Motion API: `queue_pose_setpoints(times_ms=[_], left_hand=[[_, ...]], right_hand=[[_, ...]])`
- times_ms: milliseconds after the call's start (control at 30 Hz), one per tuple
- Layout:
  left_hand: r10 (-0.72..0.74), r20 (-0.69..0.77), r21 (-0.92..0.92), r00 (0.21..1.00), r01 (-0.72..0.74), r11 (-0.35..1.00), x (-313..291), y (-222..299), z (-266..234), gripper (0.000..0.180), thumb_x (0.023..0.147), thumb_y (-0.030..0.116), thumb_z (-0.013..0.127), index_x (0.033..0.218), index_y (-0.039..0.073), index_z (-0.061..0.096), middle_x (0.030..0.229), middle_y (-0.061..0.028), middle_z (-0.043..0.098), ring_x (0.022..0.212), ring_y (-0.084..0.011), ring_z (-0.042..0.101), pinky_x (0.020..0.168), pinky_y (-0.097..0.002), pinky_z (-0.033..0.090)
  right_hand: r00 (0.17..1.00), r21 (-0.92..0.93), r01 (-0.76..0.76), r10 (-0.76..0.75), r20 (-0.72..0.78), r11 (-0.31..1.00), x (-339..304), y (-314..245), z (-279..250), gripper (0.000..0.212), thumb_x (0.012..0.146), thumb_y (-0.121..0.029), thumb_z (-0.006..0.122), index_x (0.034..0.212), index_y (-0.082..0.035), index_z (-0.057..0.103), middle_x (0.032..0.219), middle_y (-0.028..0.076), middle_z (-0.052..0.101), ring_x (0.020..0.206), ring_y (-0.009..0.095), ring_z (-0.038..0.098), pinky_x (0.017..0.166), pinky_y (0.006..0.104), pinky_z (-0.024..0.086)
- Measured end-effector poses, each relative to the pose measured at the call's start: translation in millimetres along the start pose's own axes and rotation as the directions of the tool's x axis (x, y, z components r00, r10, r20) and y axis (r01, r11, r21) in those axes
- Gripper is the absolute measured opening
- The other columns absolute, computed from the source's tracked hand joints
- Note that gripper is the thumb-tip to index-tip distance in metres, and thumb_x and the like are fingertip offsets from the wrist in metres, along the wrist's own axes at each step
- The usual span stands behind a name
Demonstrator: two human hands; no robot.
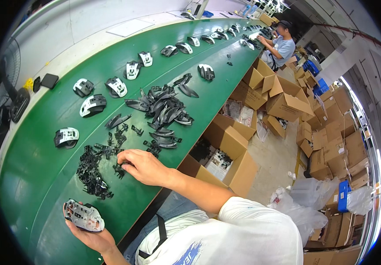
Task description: The person assembles computer mouse bodies by fitting small plastic pieces into each mouse shell by hand and placing the assembled mouse bodies onto the conveyor table.
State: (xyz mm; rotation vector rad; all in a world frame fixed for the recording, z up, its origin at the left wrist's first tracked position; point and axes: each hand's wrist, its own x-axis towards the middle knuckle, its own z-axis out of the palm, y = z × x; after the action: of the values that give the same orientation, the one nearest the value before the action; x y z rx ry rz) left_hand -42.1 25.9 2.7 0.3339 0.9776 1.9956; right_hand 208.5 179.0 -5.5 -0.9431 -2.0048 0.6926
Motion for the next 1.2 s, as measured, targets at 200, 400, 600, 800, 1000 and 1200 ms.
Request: queue_pose_setpoints(times_ms=[200, 400, 600, 800, 1000, 1200], left_hand=[[0.031, -0.018, -0.029, 0.999, -0.031, 0.999, -1, 2, -1, 0.054, 0.115, 0.045, 0.046, 0.147, 0.003, 0.057, 0.141, -0.0119, 0.065, 0.129, -0.0239, 0.062, 0.105, -0.0380, 0.051], [0.017, 0.057, -0.045, 0.998, -0.015, 0.999, -3, 1, -12, 0.054, 0.115, 0.045, 0.048, 0.147, 0.003, 0.057, 0.143, -0.0111, 0.064, 0.129, -0.0243, 0.061, 0.108, -0.0384, 0.050], [0.018, 0.054, -0.061, 0.998, -0.015, 0.998, -5, 3, -15, 0.054, 0.115, 0.045, 0.048, 0.147, 0.003, 0.058, 0.143, -0.0113, 0.064, 0.130, -0.0243, 0.061, 0.108, -0.0386, 0.051], [0.026, -0.053, 0.004, 0.998, -0.025, 1.000, -8, 2, -5, 0.056, 0.116, 0.045, 0.042, 0.152, 0.003, 0.052, 0.141, -0.0141, 0.063, 0.126, -0.0237, 0.062, 0.103, -0.0382, 0.053], [0.025, 0.007, 0.014, 1.000, -0.025, 1.000, -4, -1, -10, 0.056, 0.116, 0.045, 0.042, 0.152, 0.004, 0.052, 0.142, -0.0133, 0.062, 0.128, -0.0240, 0.061, 0.104, -0.0381, 0.052], [0.060, -0.068, 0.046, 0.996, -0.057, 0.997, -4, 3, -9, 0.055, 0.115, 0.045, 0.042, 0.153, 0.006, 0.051, 0.141, -0.0104, 0.062, 0.127, -0.0229, 0.060, 0.103, -0.0383, 0.053]], right_hand=[[0.994, -0.125, 0.101, -0.104, -0.015, 0.987, 20, 11, 1, 0.024, 0.090, 0.002, 0.066, 0.114, -0.002, 0.067, 0.106, 0.015, 0.068, 0.098, 0.035, 0.069, 0.088, 0.0451, 0.057], [0.991, -0.140, 0.066, -0.082, -0.110, 0.988, 33, 19, 8, 0.029, 0.090, -0.002, 0.067, 0.119, -0.002, 0.065, 0.100, 0.018, 0.064, 0.093, 0.042, 0.067, 0.083, 0.0504, 0.056], [0.999, -0.342, 0.047, -0.040, 0.027, 0.939, 48, 17, 10, 0.028, 0.092, -0.005, 0.070, 0.120, -0.004, 0.064, 0.102, 0.016, 0.066, 0.095, 0.038, 0.069, 0.084, 0.0488, 0.057], [0.988, -0.314, 0.141, -0.116, 0.098, 0.939, 57, 19, 7, 0.030, 0.091, -0.011, 0.075, 0.118, -0.003, 0.064, 0.098, 0.015, 0.065, 0.095, 0.038, 0.068, 0.083, 0.0487, 0.057], [0.982, -0.320, 0.190, -0.185, 0.045, 0.928, 66, 14, 3, 0.029, 0.090, -0.013, 0.076, 0.115, -0.004, 0.065, 0.095, 0.014, 0.067, 0.092, 0.036, 0.069, 0.084, 0.0490, 0.056], [0.961, -0.283, 0.274, -0.271, 0.051, 0.919, 73, 23, 18, 0.027, 0.085, -0.009, 0.076, 0.110, -0.004, 0.068, 0.096, 0.013, 0.068, 0.099, 0.035, 0.069, 0.087, 0.0487, 0.055]])
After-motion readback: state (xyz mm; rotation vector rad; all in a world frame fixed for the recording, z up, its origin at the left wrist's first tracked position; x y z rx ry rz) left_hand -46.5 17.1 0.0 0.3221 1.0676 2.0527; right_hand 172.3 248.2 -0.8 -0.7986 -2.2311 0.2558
